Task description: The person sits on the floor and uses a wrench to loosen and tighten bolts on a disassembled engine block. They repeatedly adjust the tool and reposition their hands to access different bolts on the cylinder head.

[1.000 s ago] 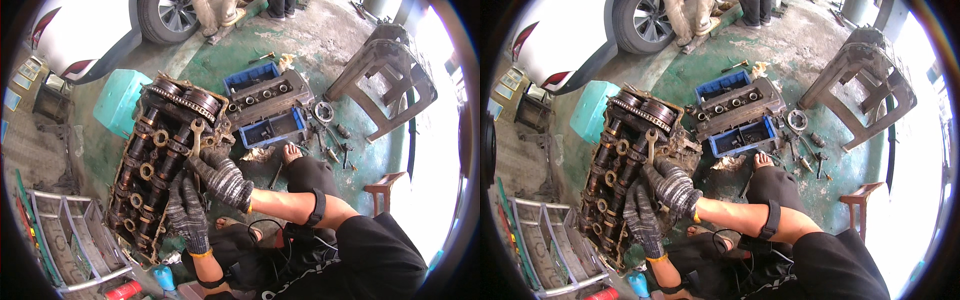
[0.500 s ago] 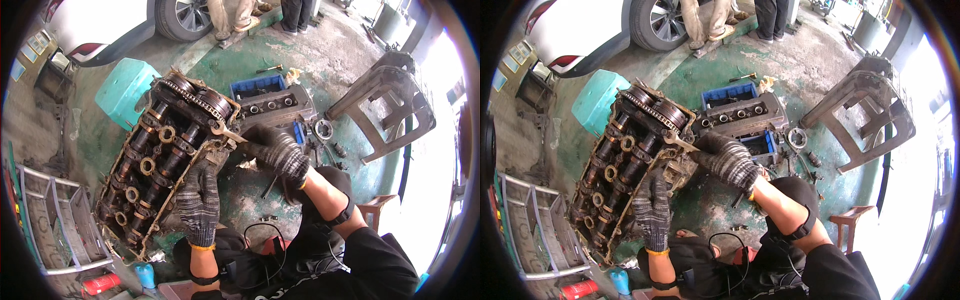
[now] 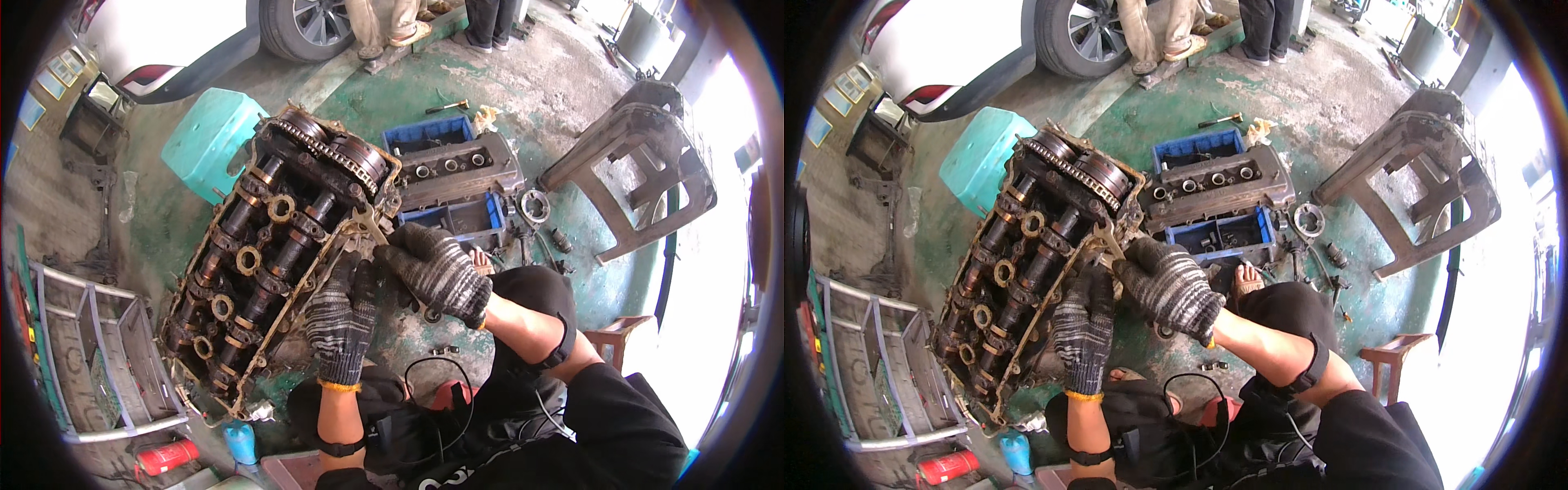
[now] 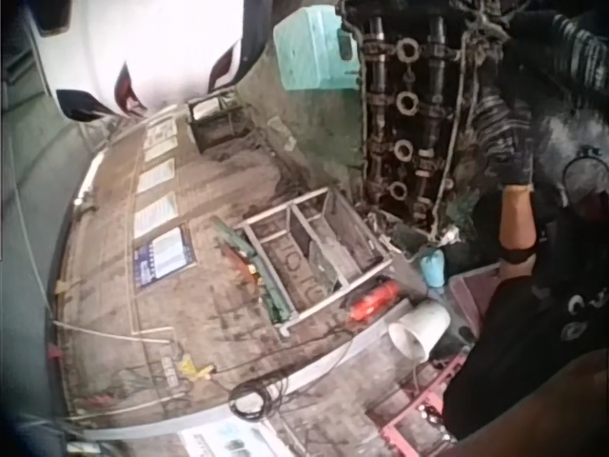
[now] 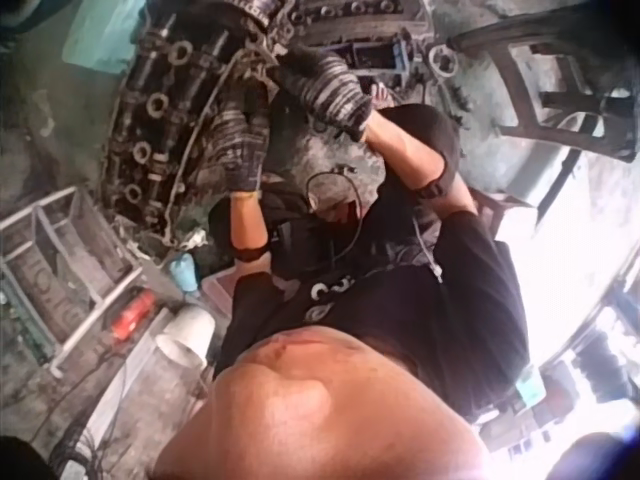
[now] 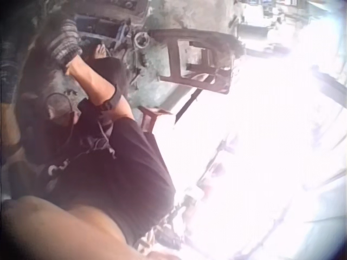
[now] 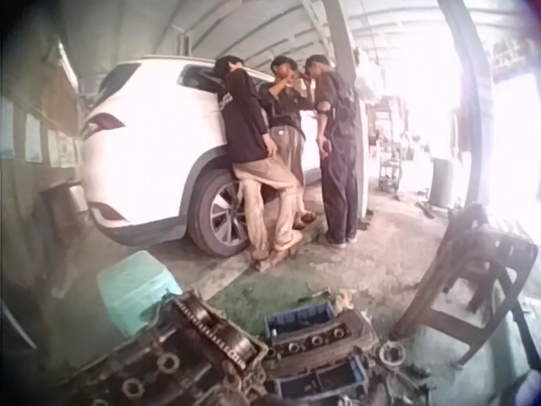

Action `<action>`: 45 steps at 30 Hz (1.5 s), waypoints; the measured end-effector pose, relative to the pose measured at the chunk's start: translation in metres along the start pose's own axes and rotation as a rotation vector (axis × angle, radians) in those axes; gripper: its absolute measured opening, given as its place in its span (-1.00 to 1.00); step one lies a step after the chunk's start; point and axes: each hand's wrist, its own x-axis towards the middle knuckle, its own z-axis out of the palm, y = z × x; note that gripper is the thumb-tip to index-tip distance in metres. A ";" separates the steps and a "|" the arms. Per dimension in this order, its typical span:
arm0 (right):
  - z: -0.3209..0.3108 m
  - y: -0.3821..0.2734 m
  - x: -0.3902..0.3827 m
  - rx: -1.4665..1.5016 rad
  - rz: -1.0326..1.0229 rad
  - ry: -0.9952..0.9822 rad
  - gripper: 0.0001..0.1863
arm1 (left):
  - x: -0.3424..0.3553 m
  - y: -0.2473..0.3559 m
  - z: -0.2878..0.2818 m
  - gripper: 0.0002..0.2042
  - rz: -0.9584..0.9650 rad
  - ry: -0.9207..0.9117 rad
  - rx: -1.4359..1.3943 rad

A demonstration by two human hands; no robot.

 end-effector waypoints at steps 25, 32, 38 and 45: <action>0.072 -0.008 0.014 0.612 -0.004 0.189 -0.71 | -0.018 -0.068 -0.002 -0.51 0.089 -0.111 -0.303; 0.056 -0.009 0.011 0.797 0.083 0.093 -0.73 | -0.012 -0.036 -0.006 -0.59 -0.478 -0.174 -1.486; 0.018 -0.023 0.011 0.699 0.111 -0.036 -0.74 | 0.001 -0.025 -0.005 -0.51 -0.677 -0.171 -1.626; -0.069 -0.032 0.033 -0.234 0.034 -0.281 -0.85 | 0.006 -0.019 -0.002 -0.39 -0.707 -0.175 -1.863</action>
